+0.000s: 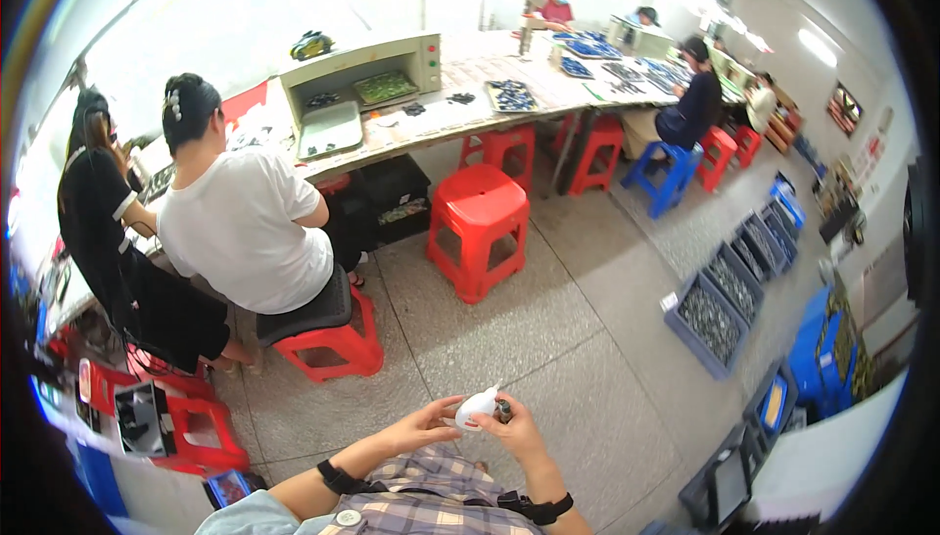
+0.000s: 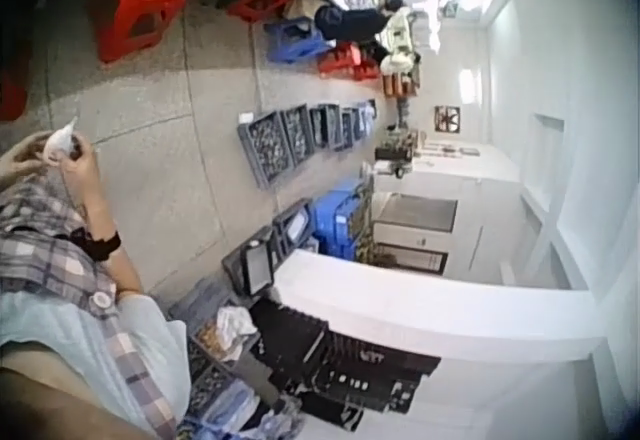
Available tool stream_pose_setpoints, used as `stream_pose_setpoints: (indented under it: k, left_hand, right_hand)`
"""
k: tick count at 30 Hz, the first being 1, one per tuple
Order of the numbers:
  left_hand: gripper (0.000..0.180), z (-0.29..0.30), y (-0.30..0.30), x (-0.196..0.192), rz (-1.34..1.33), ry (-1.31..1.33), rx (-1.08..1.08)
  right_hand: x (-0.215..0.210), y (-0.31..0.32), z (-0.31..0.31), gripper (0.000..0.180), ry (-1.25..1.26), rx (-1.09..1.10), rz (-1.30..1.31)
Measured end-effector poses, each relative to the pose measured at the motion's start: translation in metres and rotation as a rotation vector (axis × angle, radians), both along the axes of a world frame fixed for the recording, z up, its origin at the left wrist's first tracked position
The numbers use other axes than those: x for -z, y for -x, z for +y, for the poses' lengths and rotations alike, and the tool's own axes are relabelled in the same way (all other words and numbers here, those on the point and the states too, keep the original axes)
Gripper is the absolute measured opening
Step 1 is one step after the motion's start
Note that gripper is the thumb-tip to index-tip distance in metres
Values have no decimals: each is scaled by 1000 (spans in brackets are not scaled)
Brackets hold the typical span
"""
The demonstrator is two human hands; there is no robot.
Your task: Sorting small plastic components from floor bins onto a tray and applying glue to individual pieces at a workstation.
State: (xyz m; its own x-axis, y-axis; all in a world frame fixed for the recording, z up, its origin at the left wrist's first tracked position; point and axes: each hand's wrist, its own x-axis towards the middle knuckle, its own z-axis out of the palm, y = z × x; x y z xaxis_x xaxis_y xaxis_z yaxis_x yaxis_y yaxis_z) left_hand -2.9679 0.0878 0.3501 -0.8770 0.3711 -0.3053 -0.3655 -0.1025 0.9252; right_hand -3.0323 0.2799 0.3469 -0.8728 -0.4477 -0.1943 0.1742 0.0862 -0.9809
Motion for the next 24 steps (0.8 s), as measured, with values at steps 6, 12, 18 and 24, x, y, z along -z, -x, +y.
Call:
stream_pose_setpoints:
  k: [6,12,18,24]
  left_hand:
    - [50,-64,89,26,-107,-128,-319]
    - [42,-132,230,37,-116,-180,-540]
    - [39,-165,377,6,-18,-93,-442]
    - [44,-178,497,15,35,29,-313]
  right_hand:
    - [24,149,-48,33,58,-61,-83]
    - [12,299,-102,34,-72,-57,62]
    - [-5,424,-138,33,-16,53,76]
    - [-6,537,-192,34,-121,-162,229]
